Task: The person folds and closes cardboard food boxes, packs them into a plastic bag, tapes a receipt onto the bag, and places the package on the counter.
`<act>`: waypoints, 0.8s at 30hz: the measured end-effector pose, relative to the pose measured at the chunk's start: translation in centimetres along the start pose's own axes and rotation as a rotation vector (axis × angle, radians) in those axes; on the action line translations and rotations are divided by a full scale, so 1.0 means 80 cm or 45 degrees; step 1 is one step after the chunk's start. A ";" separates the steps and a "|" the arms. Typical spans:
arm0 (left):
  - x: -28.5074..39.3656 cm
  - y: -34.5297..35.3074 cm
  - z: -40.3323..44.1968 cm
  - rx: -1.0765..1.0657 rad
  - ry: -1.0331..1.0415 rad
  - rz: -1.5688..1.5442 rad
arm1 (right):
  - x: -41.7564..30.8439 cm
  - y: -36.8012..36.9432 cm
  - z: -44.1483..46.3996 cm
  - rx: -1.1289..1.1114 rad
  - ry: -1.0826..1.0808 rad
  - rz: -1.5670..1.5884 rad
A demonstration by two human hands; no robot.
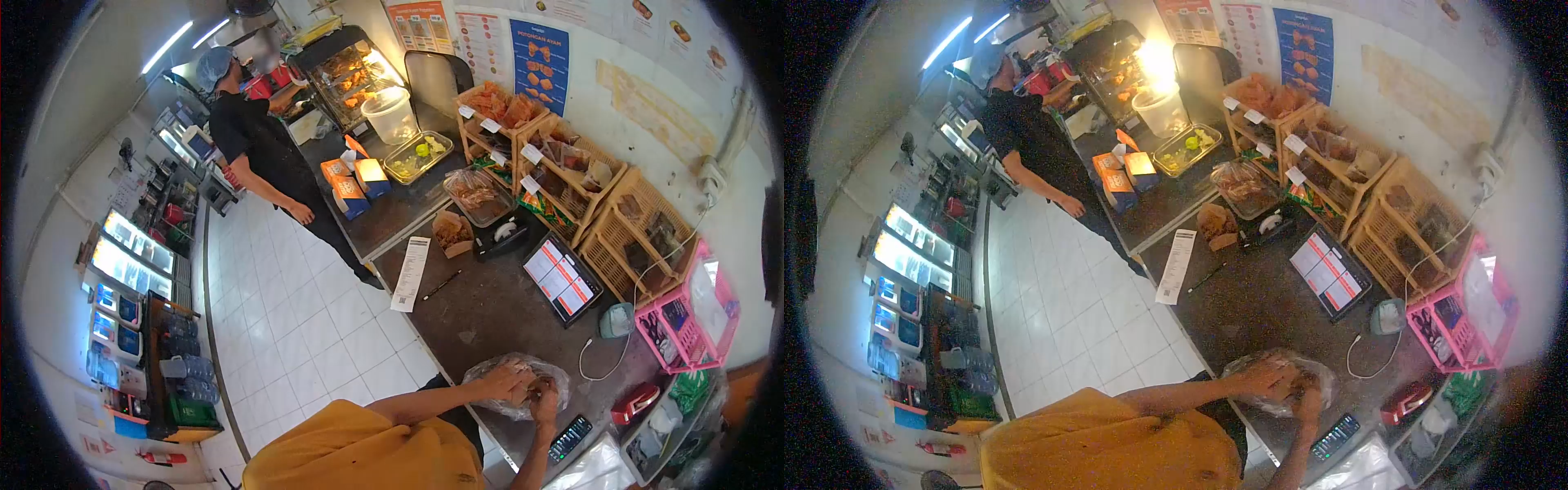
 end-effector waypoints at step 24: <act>0.062 0.002 0.018 -0.128 -0.301 0.040 | 0.146 0.077 -0.090 0.658 0.285 0.870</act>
Point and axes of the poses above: each hand's wrist, its own z-axis towards the middle knuckle, its own y-axis out of the palm, x = y × z, the point moved 6 cm from there along z, towards the middle knuckle, and after that the axes turned 4 degrees about z, right-handed, at the moved point
